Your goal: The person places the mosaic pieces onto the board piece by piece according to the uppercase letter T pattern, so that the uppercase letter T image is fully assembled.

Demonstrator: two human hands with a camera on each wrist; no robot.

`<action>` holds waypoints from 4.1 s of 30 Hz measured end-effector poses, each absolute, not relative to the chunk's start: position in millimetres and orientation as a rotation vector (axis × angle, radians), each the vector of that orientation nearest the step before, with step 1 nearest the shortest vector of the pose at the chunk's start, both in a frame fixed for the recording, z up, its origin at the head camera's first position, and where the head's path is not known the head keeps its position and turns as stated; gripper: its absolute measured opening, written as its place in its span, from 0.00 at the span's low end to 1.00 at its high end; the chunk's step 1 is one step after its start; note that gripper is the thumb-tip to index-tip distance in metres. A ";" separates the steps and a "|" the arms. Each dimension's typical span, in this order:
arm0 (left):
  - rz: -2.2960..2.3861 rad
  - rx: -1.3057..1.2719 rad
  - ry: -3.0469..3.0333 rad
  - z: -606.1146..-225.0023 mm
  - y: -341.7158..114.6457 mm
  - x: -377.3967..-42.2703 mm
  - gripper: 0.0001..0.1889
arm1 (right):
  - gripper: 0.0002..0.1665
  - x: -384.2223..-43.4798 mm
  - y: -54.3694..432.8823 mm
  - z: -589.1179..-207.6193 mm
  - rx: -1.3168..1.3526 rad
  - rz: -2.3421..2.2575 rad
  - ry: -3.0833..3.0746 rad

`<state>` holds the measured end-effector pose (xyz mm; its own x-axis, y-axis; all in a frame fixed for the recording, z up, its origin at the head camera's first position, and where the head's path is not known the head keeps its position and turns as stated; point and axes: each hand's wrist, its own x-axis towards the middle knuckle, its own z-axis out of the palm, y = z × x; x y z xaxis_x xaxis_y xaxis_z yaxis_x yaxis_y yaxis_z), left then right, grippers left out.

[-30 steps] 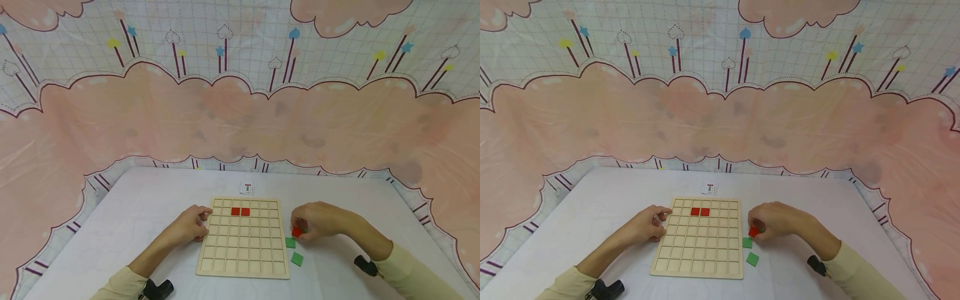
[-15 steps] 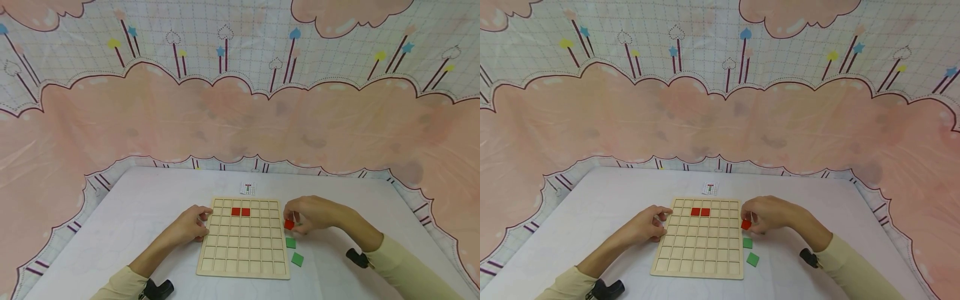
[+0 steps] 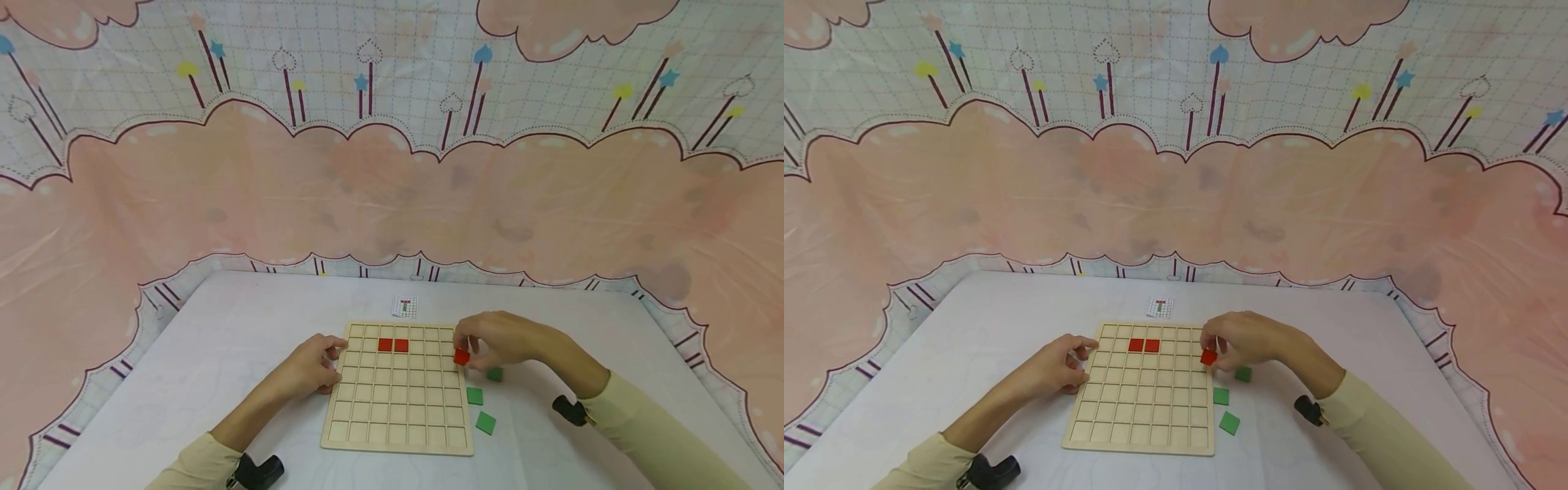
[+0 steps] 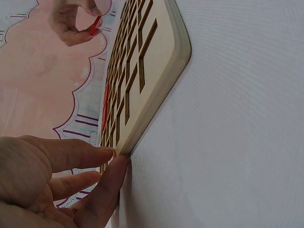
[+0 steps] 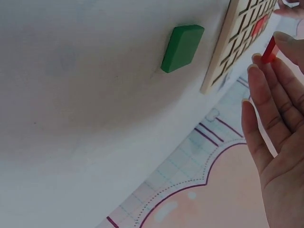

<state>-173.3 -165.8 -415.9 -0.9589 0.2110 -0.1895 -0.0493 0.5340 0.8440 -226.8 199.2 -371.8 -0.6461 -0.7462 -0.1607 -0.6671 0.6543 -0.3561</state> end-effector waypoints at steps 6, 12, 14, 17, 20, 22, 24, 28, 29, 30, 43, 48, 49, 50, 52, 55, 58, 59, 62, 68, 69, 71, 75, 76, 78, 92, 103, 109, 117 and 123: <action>1.374 0.139 2.516 -414.0 -164.9 -173.3 0.31 | 0.11 -232.7 193.0 -371.8 -1.120 -0.383 2.570; 1.365 0.139 2.522 -413.6 -164.1 -173.4 0.31 | 0.12 -238.0 188.0 -373.7 -1.120 -0.380 2.564; 1.367 0.139 2.521 -413.7 -164.2 -173.4 0.31 | 0.11 -240.0 186.4 -374.6 -1.126 -0.386 2.560; 1.367 0.141 2.524 -413.9 -164.2 -173.2 0.32 | 0.11 -243.4 183.7 -375.9 -1.154 -0.390 2.554; 1.364 0.138 2.525 -414.2 -164.4 -173.3 0.32 | 0.11 -246.1 180.7 -376.0 -1.198 -0.395 2.545; 1.364 0.131 2.524 -414.2 -164.4 -173.4 0.32 | 0.11 -247.7 178.3 -376.1 -1.220 -0.398 2.537; 1.362 0.123 2.523 -414.6 -164.4 -173.6 0.32 | 0.11 -248.9 175.9 -376.2 -1.226 -0.399 2.533; 1.362 0.116 2.523 -415.1 -164.3 -173.6 0.31 | 0.11 -251.0 171.0 -377.6 -1.198 -0.387 2.540; 1.361 0.115 2.523 -415.0 -164.2 -173.5 0.31 | 0.11 -251.6 170.0 -377.9 -1.190 -0.385 2.541; 1.364 0.111 2.523 -414.8 -163.9 -173.3 0.31 | 0.11 -252.3 169.0 -378.4 -1.184 -0.386 2.540; 1.368 0.092 2.528 -414.5 -162.7 -172.5 0.31 | 0.11 -260.5 158.3 -381.3 -1.179 -0.376 2.532; 1.362 0.103 2.533 -413.5 -162.8 -172.1 0.31 | 0.11 -261.5 153.1 -380.8 -1.182 -0.394 2.511; 1.363 0.102 2.532 -412.9 -162.7 -171.7 0.31 | 0.11 -261.8 152.1 -381.1 -1.180 -0.394 2.508; 1.362 0.106 2.531 -412.7 -162.7 -171.5 0.31 | 0.11 -262.0 151.2 -381.5 -1.178 -0.395 2.506; 1.361 0.112 2.529 -412.4 -163.0 -171.1 0.31 | 0.11 -262.6 149.3 -382.4 -1.175 -0.385 2.507; 1.366 0.107 2.525 -412.8 -163.2 -171.1 0.31 | 0.11 -264.0 146.4 -384.3 -1.177 -0.369 2.511; 1.371 0.103 2.520 -413.6 -163.1 -171.7 0.31 | 0.10 -265.5 143.1 -385.6 -1.183 -0.351 2.514; 1.375 0.099 2.518 -413.8 -162.9 -172.0 0.31 | 0.10 -265.9 142.1 -385.9 -1.186 -0.348 2.514; 1.379 0.101 2.517 -414.0 -162.6 -172.5 0.31 | 0.11 -266.2 139.3 -386.0 -1.193 -0.340 2.512; 1.382 0.096 2.518 -414.3 -162.4 -172.4 0.31 | 0.12 -266.8 134.8 -385.9 -1.227 -0.316 2.513; 1.381 0.096 2.518 -414.4 -162.4 -172.3 0.31 | 0.12 -267.1 134.1 -386.1 -1.235 -0.309 2.514; 1.379 0.097 2.520 -414.4 -162.6 -172.3 0.31 | 0.12 -267.6 133.1 -386.2 -1.248 -0.299 2.511; 1.375 0.097 2.521 -414.4 -162.7 -172.4 0.31 | 0.13 -268.6 131.2 -387.2 -1.250 -0.290 2.507; 1.375 0.097 2.521 -414.4 -162.7 -172.4 0.31 | 0.13 -268.8 130.7 -387.6 -1.248 -0.289 2.506; 1.374 0.096 2.521 -414.6 -162.7 -172.5 0.31 | 0.13 -268.9 129.7 -388.1 -1.241 -0.288 2.507; 1.376 0.099 2.523 -414.9 -162.8 -172.2 0.31 | 0.13 -271.5 126.0 -390.6 -1.241 -0.270 2.511; 1.370 0.107 2.522 -415.4 -162.3 -173.6 0.31 | 0.14 -272.3 126.3 -393.6 -1.262 -0.264 2.520; 1.375 0.109 2.518 -415.7 -163.0 -173.8 0.31 | 0.14 -271.3 128.5 -392.0 -1.259 -0.273 2.520; 1.371 0.107 2.517 -415.1 -163.4 -174.7 0.32 | 0.11 -269.7 136.6 -389.8 -1.255 -0.285 2.547; 1.363 0.130 2.521 -414.0 -164.1 -173.8 0.31 | 0.12 -266.6 147.8 -387.8 -1.246 -0.311 2.560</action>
